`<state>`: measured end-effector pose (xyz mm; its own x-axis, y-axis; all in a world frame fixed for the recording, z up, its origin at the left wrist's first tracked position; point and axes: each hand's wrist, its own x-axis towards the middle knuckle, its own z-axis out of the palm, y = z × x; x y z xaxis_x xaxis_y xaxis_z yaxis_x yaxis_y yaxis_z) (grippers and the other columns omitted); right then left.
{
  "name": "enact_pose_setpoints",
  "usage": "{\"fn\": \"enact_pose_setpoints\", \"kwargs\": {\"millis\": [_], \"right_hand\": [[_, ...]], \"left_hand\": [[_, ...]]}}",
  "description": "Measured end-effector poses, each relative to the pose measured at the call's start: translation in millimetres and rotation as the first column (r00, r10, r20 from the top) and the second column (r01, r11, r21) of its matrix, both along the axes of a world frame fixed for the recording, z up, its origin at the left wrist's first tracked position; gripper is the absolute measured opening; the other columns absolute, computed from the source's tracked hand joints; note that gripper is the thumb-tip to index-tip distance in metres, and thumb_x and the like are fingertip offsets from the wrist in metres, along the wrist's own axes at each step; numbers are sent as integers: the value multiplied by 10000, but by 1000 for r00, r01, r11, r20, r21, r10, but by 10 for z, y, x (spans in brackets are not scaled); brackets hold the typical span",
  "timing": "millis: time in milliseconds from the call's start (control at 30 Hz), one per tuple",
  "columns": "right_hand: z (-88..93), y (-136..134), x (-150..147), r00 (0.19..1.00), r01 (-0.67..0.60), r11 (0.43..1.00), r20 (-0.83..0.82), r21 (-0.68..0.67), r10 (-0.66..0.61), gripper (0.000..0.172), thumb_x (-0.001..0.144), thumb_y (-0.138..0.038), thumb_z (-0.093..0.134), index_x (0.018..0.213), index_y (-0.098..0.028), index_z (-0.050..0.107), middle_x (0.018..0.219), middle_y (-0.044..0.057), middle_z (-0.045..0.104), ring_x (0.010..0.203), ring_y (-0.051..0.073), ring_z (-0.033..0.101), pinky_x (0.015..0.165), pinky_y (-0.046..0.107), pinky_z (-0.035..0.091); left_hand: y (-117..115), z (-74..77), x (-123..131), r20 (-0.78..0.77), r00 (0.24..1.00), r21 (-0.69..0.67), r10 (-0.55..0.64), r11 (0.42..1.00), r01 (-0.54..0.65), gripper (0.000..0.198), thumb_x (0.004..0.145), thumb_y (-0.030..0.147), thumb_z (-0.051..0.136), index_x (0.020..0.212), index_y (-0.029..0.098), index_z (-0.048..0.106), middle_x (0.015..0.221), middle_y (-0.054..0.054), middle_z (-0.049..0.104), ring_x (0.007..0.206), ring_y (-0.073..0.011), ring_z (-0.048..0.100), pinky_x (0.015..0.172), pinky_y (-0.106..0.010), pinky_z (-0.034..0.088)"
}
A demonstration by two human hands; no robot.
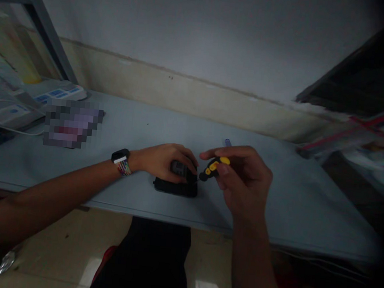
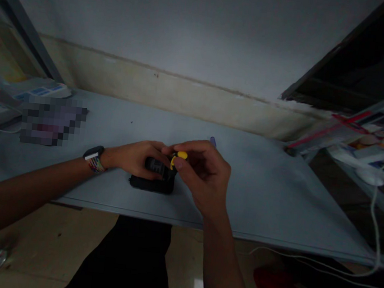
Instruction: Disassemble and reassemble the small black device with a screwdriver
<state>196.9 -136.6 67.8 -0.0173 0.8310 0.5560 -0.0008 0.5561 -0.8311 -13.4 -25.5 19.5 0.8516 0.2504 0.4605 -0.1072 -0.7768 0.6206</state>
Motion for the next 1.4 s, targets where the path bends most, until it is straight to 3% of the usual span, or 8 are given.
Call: {"fn": "enact_pose_setpoints", "kwargs": {"millis": [233,467,667,833,933,1067,1267,1400], "right_hand": [[42,-23,-31,1000,-26,997,8,-75,27,295,1055,-465,672,1046,-223,839,808,43,750,556,135,549,411,255,338],[43,56,-152,1000,15,1000,-20,-19,-15,389,875,-371,926,970,-280,560,709,-53,765,588,149,709,569,252,548],[11,14,-52,1000,11,1000,29,-6,-10,149,966,-342,831,1067,-249,774,940,31,830,501,89,511,491,252,487],[-5,2,-33,999,-49,997,-6,-59,49,287,1071,-438,645,1154,-232,827,869,51,776,569,128,563,406,240,337],[7,19,-96,1000,-15,1000,-10,-18,15,229,989,-435,785,1112,-244,754,805,12,753,646,147,658,490,242,459],[31,36,-165,998,54,998,7,32,-55,345,882,-284,912,1005,-281,589,799,-35,790,647,149,708,568,254,545],[16,-4,-90,996,30,999,78,29,-32,153,994,-343,807,1128,-278,774,992,33,832,494,99,489,461,276,438],[-21,-31,-51,998,-8,999,59,-35,10,291,1077,-437,659,1277,-291,811,982,50,809,510,116,480,416,282,344]], "left_hand": [[-9,46,2,-42,999,-23,-1,1000,0,305,894,231,844,1199,242,840,1299,-121,797,1177,-264,762,1103,-442,578],[-14,62,-1,-21,1000,-5,-14,1000,14,264,904,240,835,1167,219,836,1241,-127,801,1130,-249,768,1038,-390,596],[-5,26,-4,-16,1000,-9,3,1000,-3,313,895,255,849,1206,222,832,1239,-130,802,1118,-255,771,1031,-392,597],[0,26,2,-47,999,-2,-5,1000,5,329,903,229,832,1232,222,823,1309,-136,787,1191,-269,755,1106,-427,571],[-9,44,4,-40,999,-9,-12,1000,12,297,903,234,834,1200,219,835,1295,-135,791,1171,-261,763,1076,-399,585],[-26,58,-9,-31,1000,-7,4,1000,-4,286,902,240,844,1188,216,840,1248,-123,797,1104,-242,770,1032,-385,596],[-22,39,-21,-40,999,3,11,1000,-11,310,911,239,838,1219,208,831,1255,-127,794,1122,-246,762,1043,-387,589],[-18,45,-14,-57,998,-1,10,1000,-11,311,919,236,827,1229,223,828,1303,-129,782,1178,-261,754,1083,-414,577]]}}
